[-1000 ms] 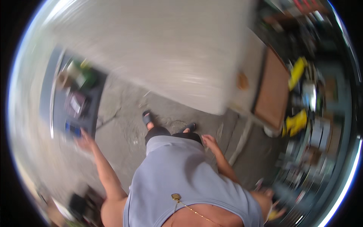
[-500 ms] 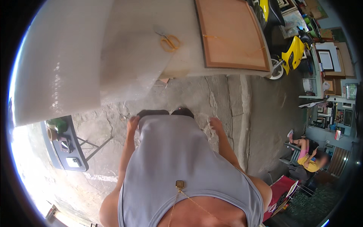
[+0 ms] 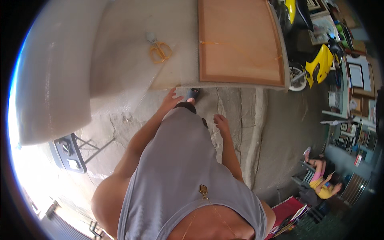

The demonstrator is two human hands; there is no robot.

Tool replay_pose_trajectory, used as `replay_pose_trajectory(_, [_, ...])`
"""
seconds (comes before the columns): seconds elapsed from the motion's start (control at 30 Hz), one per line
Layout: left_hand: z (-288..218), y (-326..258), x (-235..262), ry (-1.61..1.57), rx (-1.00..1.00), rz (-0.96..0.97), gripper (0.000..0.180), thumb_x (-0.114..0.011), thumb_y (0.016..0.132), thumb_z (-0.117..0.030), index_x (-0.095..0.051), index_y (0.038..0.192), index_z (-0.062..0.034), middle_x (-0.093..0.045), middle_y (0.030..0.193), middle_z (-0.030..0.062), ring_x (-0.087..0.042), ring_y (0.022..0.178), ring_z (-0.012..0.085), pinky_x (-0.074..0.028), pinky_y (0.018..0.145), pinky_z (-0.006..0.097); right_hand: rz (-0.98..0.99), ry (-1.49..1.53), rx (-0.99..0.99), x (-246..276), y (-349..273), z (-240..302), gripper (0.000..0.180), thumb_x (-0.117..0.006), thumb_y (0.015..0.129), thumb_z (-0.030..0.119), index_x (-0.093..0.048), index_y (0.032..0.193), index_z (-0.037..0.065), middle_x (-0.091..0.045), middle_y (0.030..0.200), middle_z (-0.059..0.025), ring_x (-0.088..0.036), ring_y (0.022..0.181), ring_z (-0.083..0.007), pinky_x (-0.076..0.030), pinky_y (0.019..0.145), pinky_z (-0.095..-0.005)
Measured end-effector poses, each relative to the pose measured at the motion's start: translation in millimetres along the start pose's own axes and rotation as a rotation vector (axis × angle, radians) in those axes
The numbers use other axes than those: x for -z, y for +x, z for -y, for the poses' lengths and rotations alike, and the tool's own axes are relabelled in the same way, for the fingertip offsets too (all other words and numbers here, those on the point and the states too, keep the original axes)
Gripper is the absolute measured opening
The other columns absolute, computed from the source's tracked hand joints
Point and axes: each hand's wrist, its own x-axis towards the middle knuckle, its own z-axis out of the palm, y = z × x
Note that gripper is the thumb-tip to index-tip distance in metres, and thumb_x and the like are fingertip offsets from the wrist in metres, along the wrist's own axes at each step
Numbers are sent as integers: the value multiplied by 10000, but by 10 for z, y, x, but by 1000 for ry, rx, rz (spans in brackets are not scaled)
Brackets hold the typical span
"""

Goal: The person wraps a framed artwork with bubble wrap and tape. They cut the bubble wrap, fold it over the frame, and secure it with tape. The wrapped item is then carried into a room and placed on a table.

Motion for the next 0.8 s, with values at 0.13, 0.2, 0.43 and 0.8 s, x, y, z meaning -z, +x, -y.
replay_pose_trajectory(0.13, [-52, 313, -294, -170, 55, -91, 654, -745, 630, -326, -496, 1196, -111, -599, 1021, 151, -581, 943, 237, -450, 819, 320, 36, 68, 53, 213, 154, 99, 449, -550, 813, 404, -551, 1070, 35, -569, 943, -70, -532, 854, -166, -416, 740, -313])
replay_pose_trajectory(0.2, [45, 222, -339, -168, 53, -5, 548, -746, 610, -331, -565, 1076, -108, -609, 925, 155, -592, 881, 238, -465, 777, 325, 98, 60, 59, 435, 145, 20, 443, -546, 811, 414, -545, 1050, 41, -563, 941, -77, -529, 864, -182, -418, 740, -323])
replay_pose_trajectory(0.43, [557, -370, -61, -237, 86, -275, 415, -641, 724, -388, -617, 1018, -97, -606, 1045, 129, -574, 968, 245, -435, 843, 339, 259, -400, -277, 881, 646, -476, 455, -565, 804, 382, -496, 1115, 56, -549, 950, -120, -536, 859, -248, -416, 726, -424])
replay_pose_trajectory(0.8, [3578, -2976, 1160, -535, 805, -957, 462, -683, 701, -358, -577, 1063, -90, -619, 907, 72, -551, 685, 145, -441, 525, 289, 347, -604, -1, -687, 575, 95, 377, -606, 799, 331, -530, 1056, 66, -560, 785, -31, -502, 615, -112, -404, 506, -261])
